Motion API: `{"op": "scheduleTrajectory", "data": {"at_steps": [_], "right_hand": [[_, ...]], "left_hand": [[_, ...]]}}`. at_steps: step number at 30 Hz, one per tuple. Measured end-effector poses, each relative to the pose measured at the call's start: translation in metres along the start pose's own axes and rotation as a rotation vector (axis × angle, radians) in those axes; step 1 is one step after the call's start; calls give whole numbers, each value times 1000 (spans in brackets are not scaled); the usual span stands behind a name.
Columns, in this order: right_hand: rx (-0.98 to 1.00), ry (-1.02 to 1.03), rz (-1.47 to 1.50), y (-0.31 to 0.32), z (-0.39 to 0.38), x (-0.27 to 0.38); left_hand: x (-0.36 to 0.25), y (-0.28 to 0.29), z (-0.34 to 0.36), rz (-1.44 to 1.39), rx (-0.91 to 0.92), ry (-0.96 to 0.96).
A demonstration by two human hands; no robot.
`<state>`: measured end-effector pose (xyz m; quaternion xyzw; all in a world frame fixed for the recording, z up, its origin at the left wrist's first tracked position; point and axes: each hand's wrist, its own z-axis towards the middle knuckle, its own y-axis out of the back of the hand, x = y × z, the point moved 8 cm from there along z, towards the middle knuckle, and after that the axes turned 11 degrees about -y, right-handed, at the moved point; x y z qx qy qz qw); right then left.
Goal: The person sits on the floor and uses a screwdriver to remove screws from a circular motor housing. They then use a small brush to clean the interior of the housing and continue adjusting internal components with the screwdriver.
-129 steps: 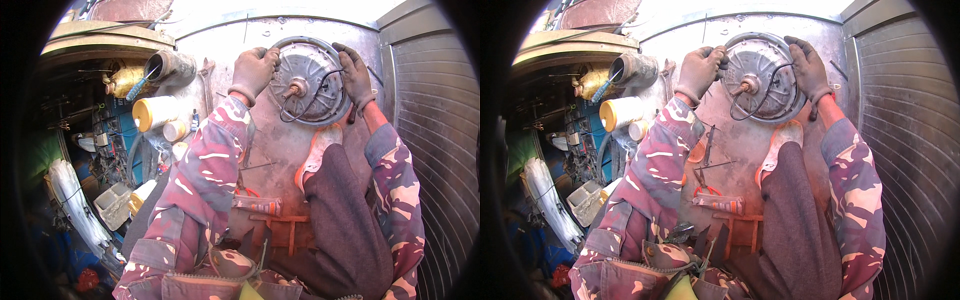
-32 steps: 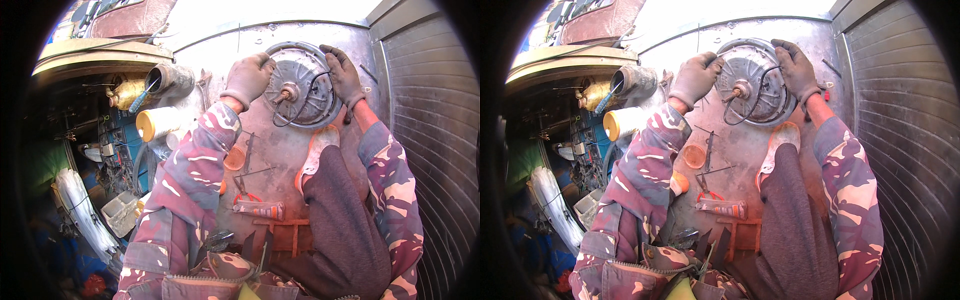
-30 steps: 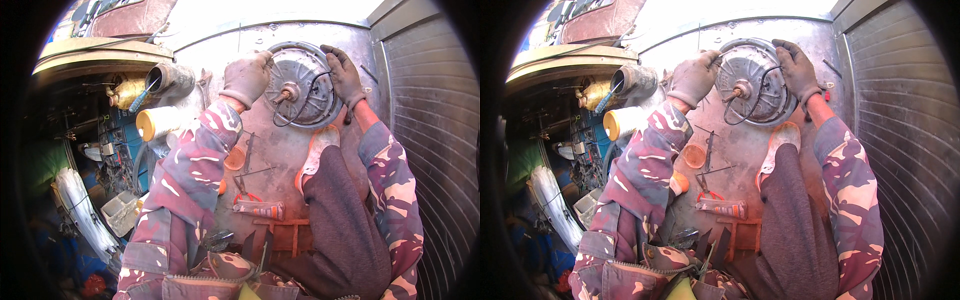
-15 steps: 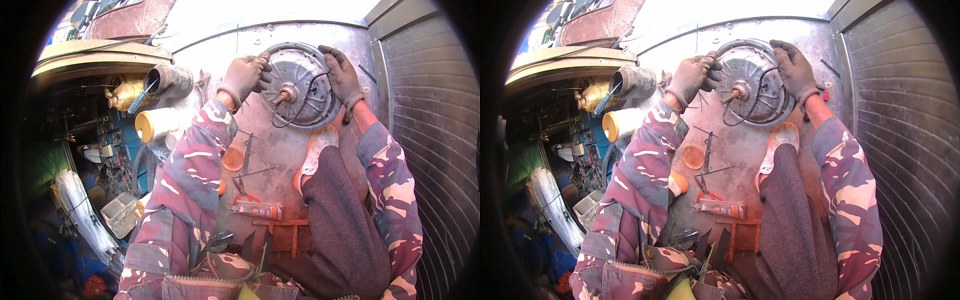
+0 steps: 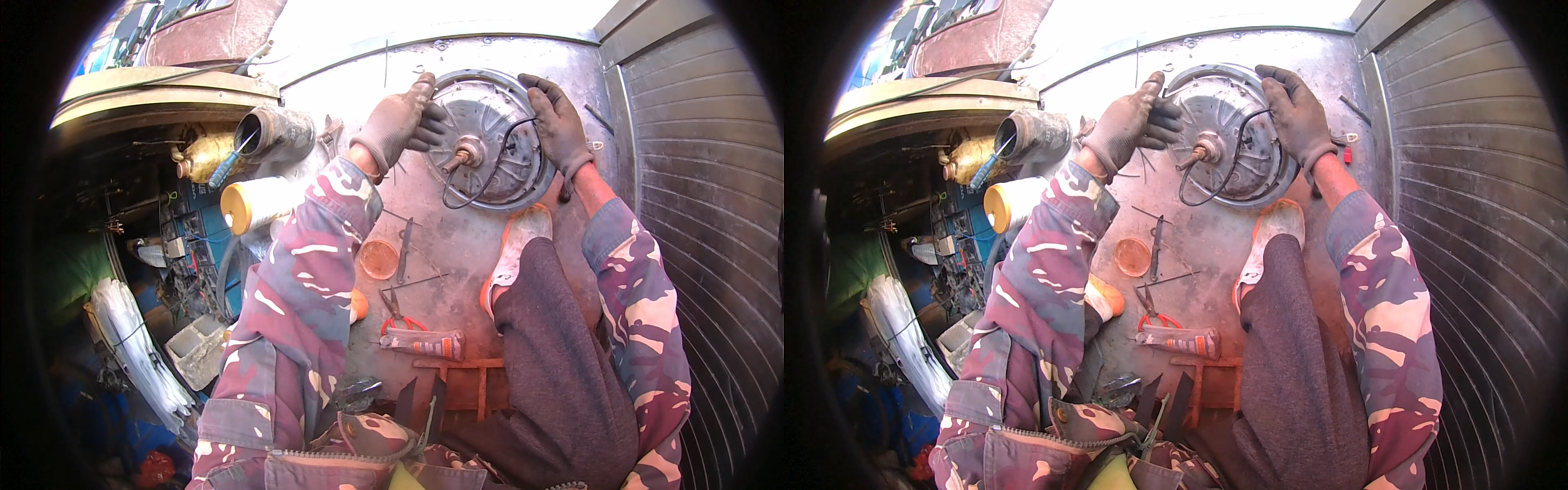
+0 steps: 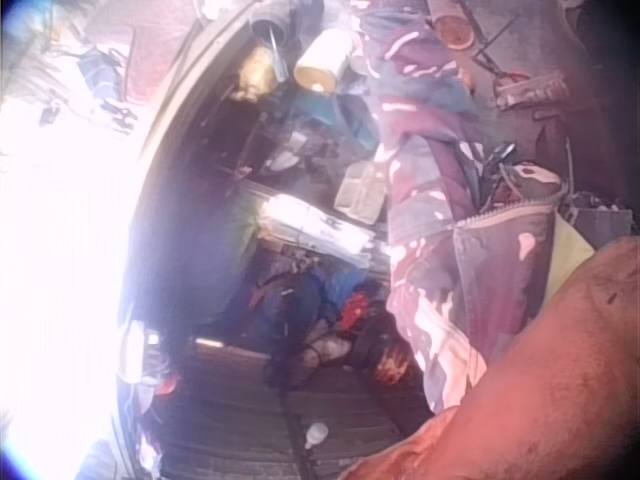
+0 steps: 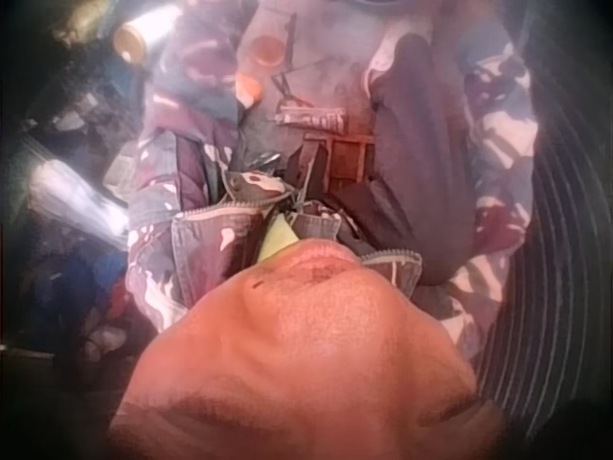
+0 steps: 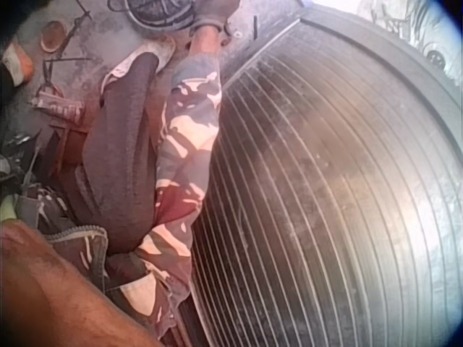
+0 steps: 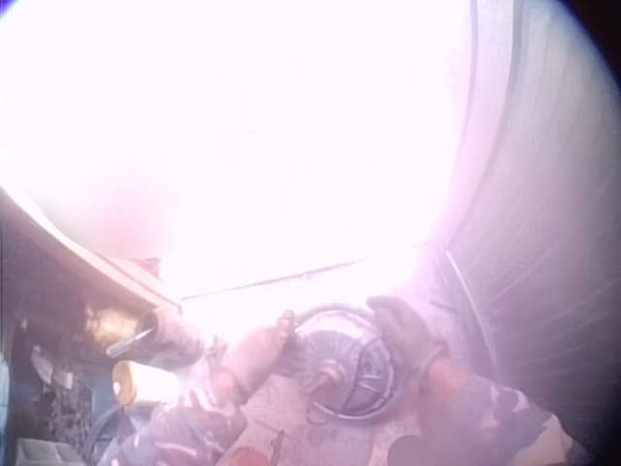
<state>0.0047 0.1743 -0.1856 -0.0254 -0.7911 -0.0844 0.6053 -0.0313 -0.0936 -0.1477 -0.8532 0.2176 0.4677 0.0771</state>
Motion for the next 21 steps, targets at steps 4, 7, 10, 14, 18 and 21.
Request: {"op": "scheduleTrajectory", "data": {"at_steps": [4,7,10,14,18,21], "right_hand": [[3,-38,25,1,1,-3],[6,-34,30,0,1,-3],[4,-15,21,-1,3,-1],[8,-17,5,0,1,0],[1,-7,12,0,1,1],[-11,-15,-9,1,0,1]], "left_hand": [[-5,-10,2,-105,51,-21],[-45,-7,-4,951,-148,-511],[-52,-13,-14,1281,-165,-634],[-35,12,-13,917,-261,-365],[8,4,-9,45,-4,103],[-1,-1,-4,-24,-24,19]]}}
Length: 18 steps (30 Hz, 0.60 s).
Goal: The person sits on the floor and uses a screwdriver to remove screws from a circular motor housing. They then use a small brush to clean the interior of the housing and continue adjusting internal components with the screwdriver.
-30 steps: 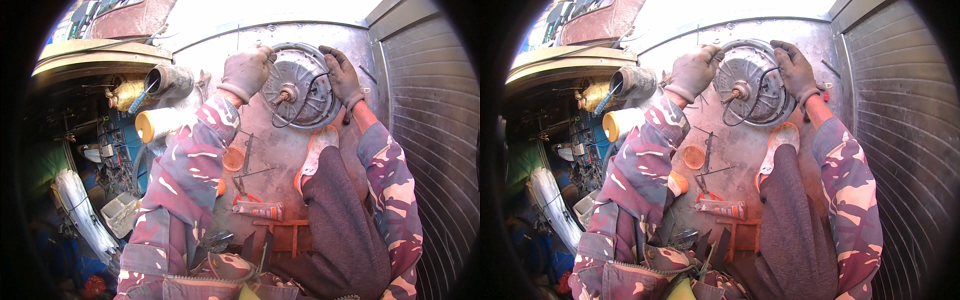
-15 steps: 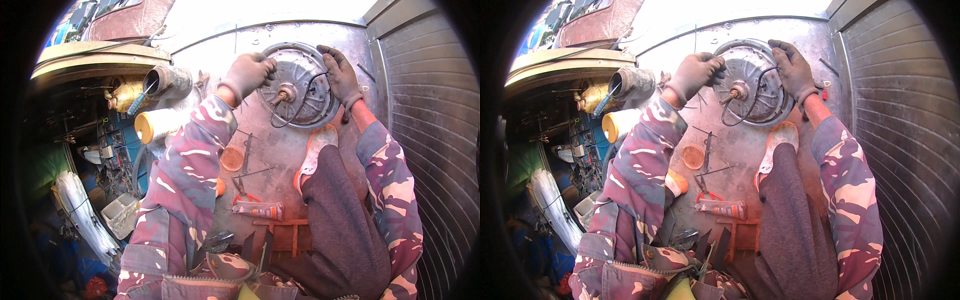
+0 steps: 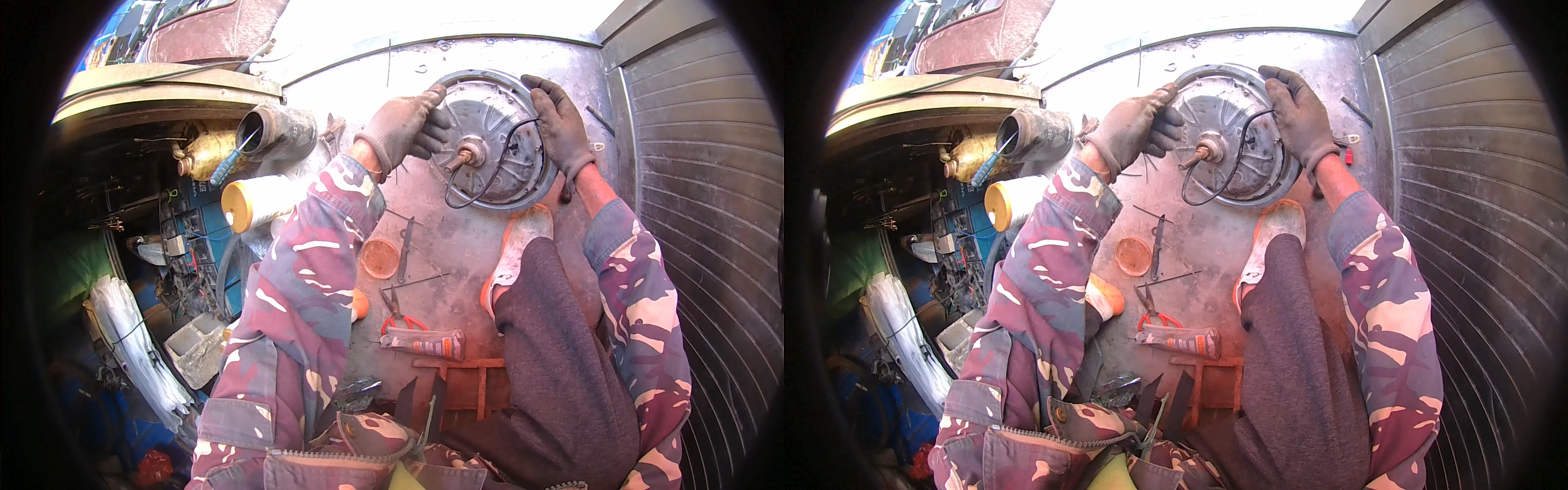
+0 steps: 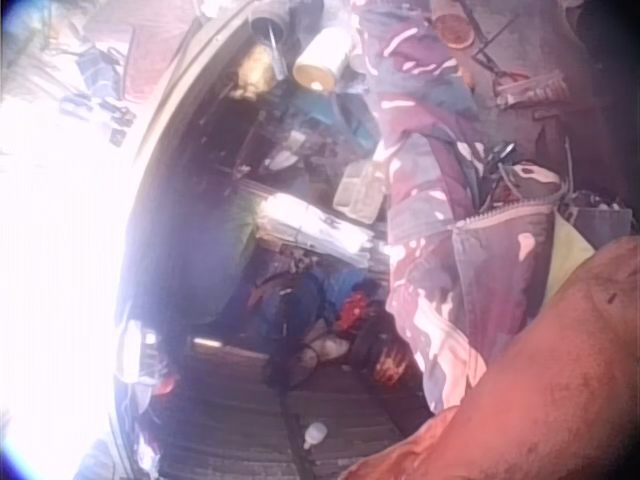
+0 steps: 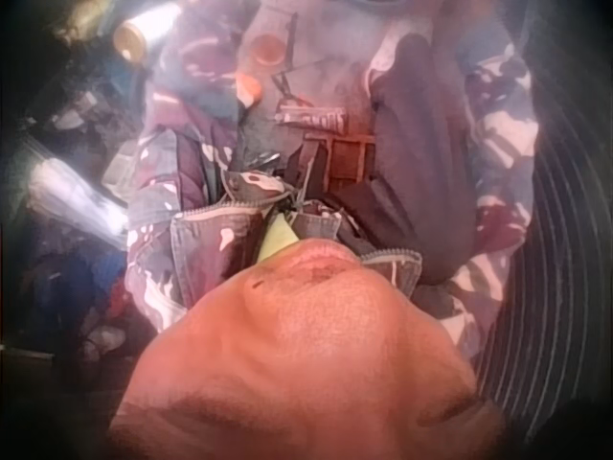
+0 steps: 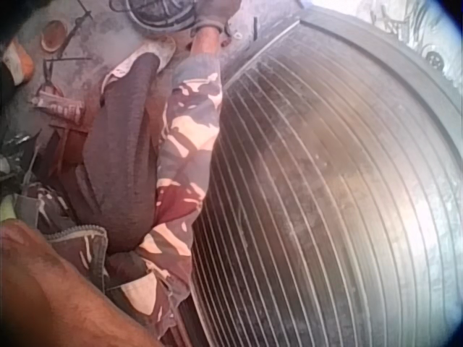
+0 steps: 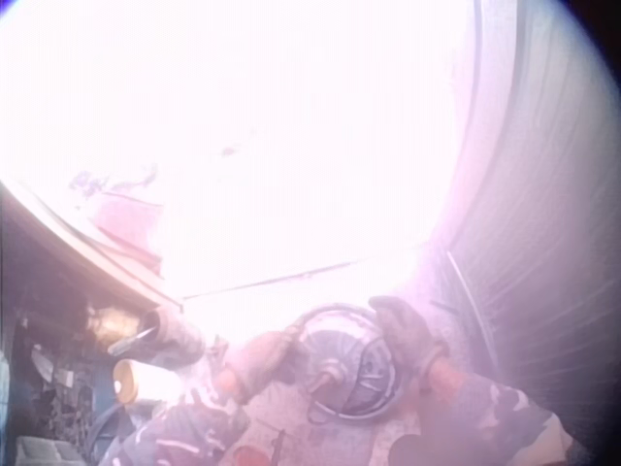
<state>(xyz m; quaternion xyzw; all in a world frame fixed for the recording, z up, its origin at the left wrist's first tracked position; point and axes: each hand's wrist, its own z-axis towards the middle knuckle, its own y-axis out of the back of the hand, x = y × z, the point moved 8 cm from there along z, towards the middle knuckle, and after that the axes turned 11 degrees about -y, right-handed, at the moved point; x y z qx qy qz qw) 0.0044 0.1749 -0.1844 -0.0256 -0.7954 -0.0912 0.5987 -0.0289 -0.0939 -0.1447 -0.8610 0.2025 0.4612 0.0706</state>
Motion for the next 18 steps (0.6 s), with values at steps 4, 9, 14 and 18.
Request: {"op": "scheduleTrajectory", "data": {"at_steps": [4,9,14,18], "right_hand": [[3,-1,5,-1,1,0],[22,22,23,-1,0,1],[33,-2,58,-2,1,-3],[26,-1,70,-1,1,-4]], "left_hand": [[-53,-4,-2,944,-155,-544],[-67,-17,-15,1185,-267,-734],[-8,-13,1,43,36,-18],[-22,-10,4,374,25,-272]]}}
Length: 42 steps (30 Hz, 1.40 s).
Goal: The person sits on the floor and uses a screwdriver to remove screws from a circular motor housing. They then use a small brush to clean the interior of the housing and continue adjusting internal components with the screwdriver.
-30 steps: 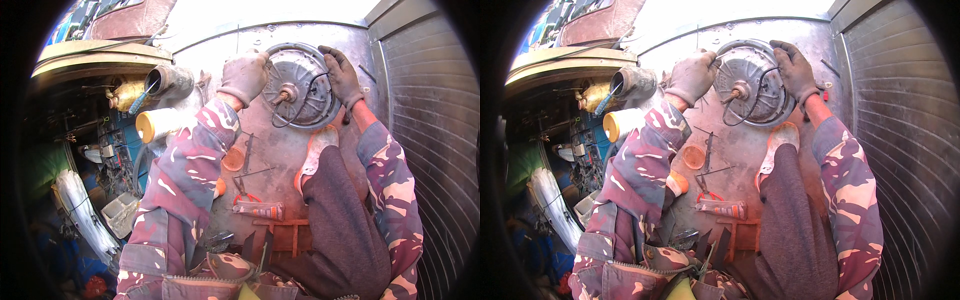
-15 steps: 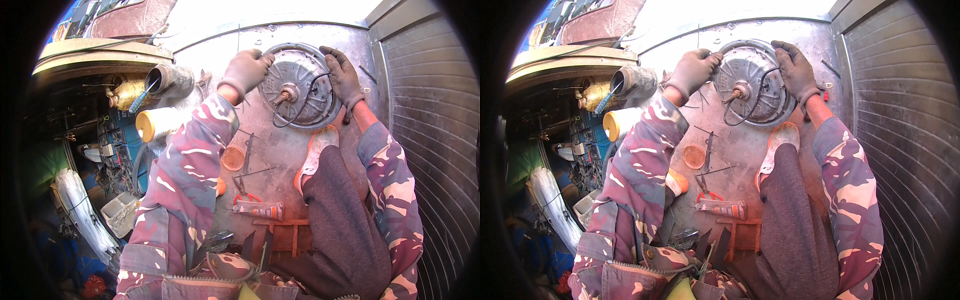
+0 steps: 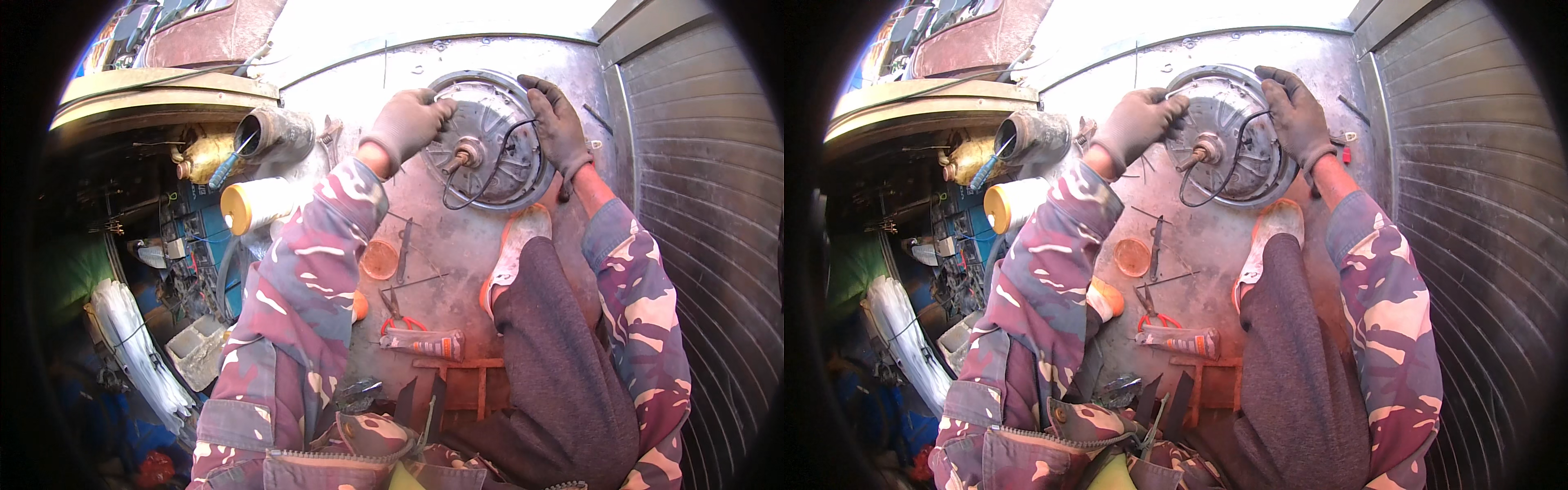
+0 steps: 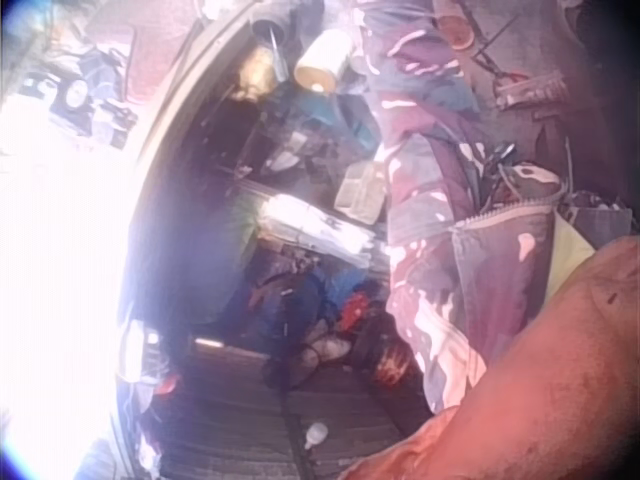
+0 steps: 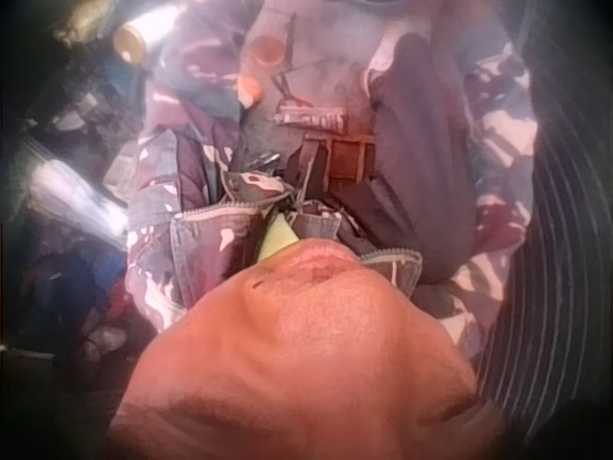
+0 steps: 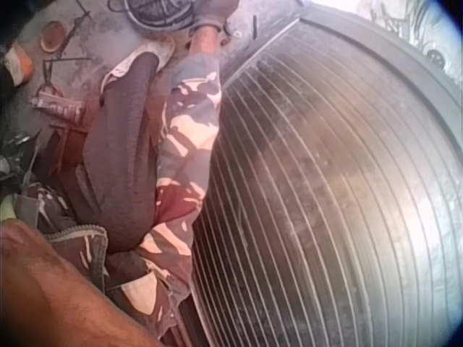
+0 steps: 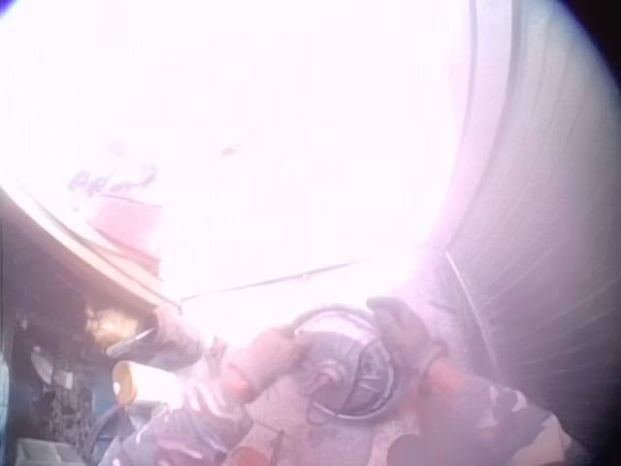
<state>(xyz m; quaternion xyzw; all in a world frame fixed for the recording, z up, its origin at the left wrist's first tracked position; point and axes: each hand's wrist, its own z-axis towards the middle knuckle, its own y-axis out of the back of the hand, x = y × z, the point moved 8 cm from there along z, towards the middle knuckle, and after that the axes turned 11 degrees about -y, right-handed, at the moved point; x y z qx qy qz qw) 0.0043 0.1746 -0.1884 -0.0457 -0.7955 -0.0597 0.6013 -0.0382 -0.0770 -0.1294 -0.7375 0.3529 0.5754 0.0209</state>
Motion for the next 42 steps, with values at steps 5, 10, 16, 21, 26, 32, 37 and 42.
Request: {"op": "scheduleTrajectory", "data": {"at_steps": [5,10,16,21,26,32,37,42], "right_hand": [[-5,10,-20,1,0,1],[-14,-16,-26,1,0,-1],[-15,-13,-37,0,-1,1],[-34,-25,-83,1,0,1],[-7,7,-44,1,0,1],[-6,-6,-21,0,-1,0],[-17,-9,-37,0,0,2],[6,-29,30,-1,0,-3]], "left_hand": [[-28,11,-9,895,-216,-424],[34,4,-10,-308,-43,301],[12,3,-5,-285,-45,215],[-46,8,-1,902,-189,-463],[17,0,1,-158,-62,179],[9,-3,1,-107,39,54],[-32,7,-7,923,-114,-377],[1,20,-8,327,-105,55]]}}
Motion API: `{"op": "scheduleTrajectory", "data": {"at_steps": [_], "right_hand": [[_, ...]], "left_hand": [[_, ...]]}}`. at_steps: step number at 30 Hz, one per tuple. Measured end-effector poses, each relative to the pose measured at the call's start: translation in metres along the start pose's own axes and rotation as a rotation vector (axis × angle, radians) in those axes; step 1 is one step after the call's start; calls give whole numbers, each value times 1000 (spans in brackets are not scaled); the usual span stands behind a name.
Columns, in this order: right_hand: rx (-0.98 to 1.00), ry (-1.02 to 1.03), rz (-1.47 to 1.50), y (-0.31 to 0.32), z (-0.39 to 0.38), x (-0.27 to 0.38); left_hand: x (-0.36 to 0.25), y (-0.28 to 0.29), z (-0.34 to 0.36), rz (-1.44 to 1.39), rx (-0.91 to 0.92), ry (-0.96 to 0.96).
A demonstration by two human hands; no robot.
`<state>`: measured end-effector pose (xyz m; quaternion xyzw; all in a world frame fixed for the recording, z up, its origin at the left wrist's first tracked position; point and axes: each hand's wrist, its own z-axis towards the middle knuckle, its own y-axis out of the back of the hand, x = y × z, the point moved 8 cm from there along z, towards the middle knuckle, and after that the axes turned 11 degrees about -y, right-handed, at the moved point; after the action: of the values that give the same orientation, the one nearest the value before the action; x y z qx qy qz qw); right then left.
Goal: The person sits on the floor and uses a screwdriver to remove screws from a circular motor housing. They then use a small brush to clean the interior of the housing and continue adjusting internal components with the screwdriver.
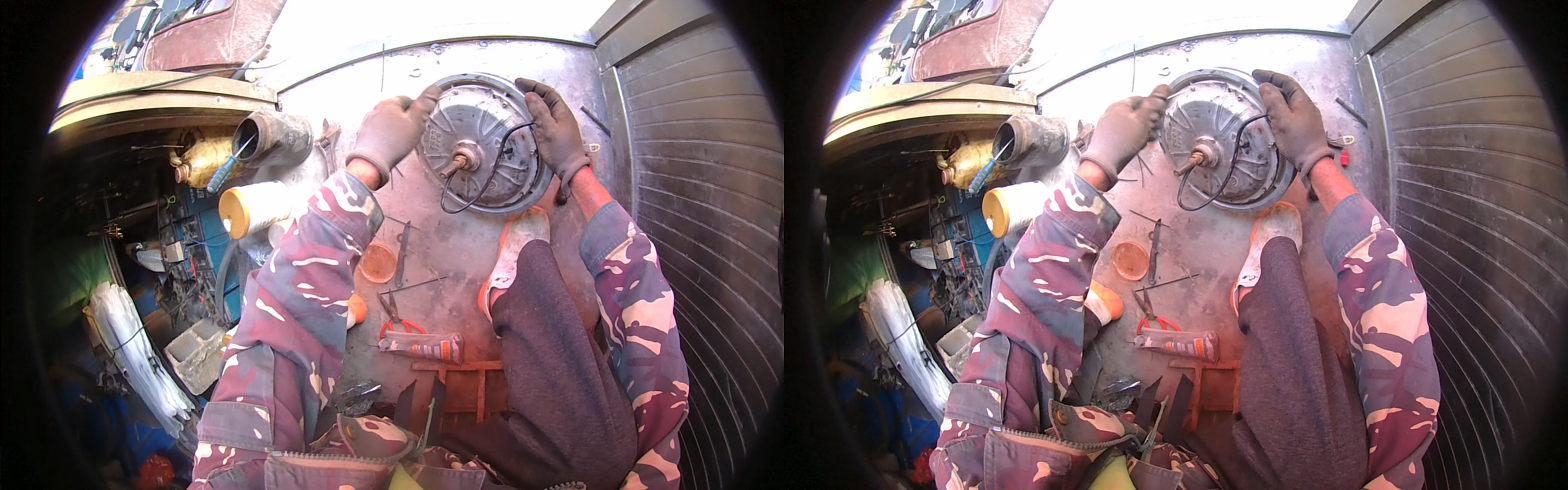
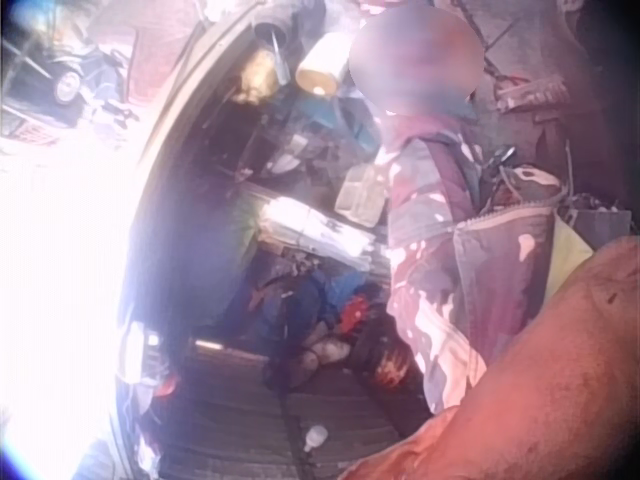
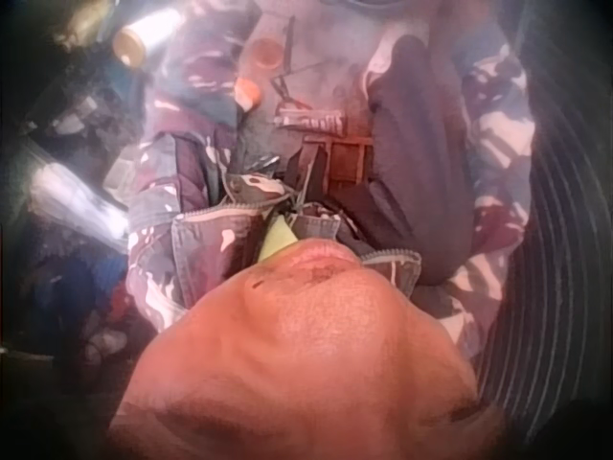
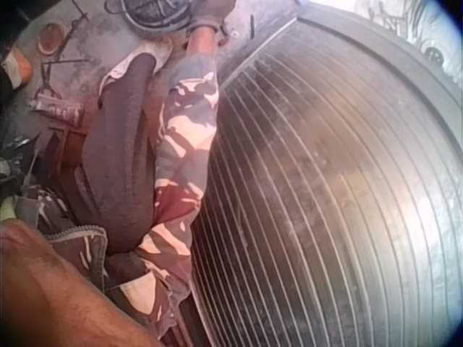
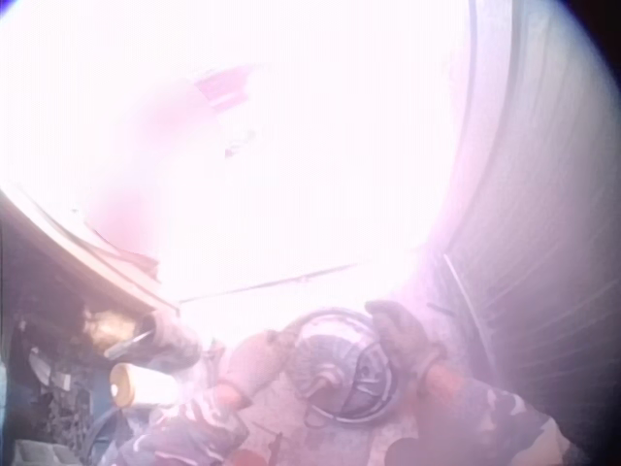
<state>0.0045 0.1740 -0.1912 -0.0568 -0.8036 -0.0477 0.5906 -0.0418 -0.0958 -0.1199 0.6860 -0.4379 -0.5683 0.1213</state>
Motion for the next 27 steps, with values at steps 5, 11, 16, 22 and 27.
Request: {"op": "scheduleTrajectory", "data": {"at_steps": [5,11,16,22,27], "right_hand": [[-3,10,-6,0,0,0],[-23,41,-81,1,-2,6],[-6,27,-44,0,-3,6],[-16,9,-42,1,-1,2],[-1,-17,31,1,1,-4]], "left_hand": [[15,-26,-9,-676,199,343],[-29,10,12,369,-150,-311],[-50,7,4,472,-185,-499],[4,-34,-1,-762,201,241],[-2,-25,11,-313,137,-14]]}}
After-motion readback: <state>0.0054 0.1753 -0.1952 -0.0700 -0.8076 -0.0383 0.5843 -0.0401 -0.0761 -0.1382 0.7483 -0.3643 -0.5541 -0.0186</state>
